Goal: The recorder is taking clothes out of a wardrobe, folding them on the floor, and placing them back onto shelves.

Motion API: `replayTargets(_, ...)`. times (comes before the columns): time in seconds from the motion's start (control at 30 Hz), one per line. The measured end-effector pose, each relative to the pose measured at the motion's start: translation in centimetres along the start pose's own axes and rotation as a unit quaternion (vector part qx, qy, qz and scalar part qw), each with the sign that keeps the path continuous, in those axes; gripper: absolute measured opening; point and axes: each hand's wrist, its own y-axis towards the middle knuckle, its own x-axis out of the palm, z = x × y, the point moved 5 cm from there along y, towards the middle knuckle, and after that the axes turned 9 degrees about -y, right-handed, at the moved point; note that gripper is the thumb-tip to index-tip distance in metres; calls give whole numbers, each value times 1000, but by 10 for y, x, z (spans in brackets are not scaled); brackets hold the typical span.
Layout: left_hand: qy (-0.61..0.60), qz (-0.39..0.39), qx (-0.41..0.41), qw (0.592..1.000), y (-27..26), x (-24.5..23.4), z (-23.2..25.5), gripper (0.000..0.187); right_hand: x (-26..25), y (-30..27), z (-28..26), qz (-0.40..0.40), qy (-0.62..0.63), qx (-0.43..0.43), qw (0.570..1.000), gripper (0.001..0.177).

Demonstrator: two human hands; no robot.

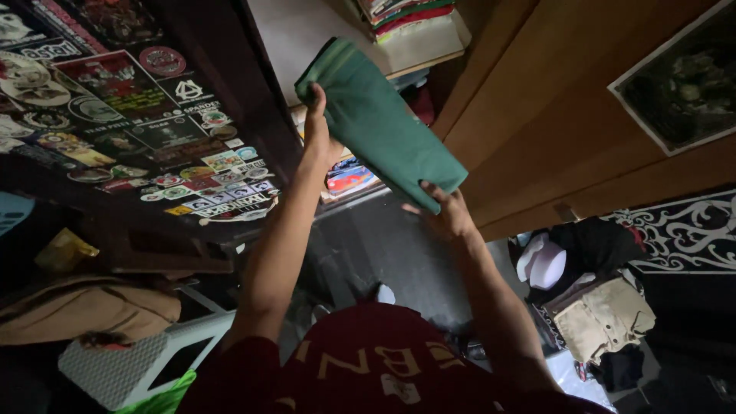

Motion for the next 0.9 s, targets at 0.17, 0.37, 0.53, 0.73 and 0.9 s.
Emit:
replayTargets(0.17, 94, 54, -50, 993, -41, 13, -18, 75, -15, -21, 6, -10, -70, -41, 997, 69)
replayTargets(0.37, 257, 94, -91, 958, -59, 22, -23, 67, -22, -25, -17, -134, -34, -95, 986, 104)
replayTargets(0.53, 471, -11, -19, 882, -76, 54, -35, 63, 63, -12, -55, -178, -92, -143, 969, 96)
replayTargets(0.73, 549, -14, 100, 830, -90, 42, 3, 63, 76, 38, -18, -83, -243, -101, 961, 41)
replayTargets(0.9, 623, 49, 88, 776, -85, 32, 32, 53, 117, 35, -30, -132, -170, -162, 963, 33)
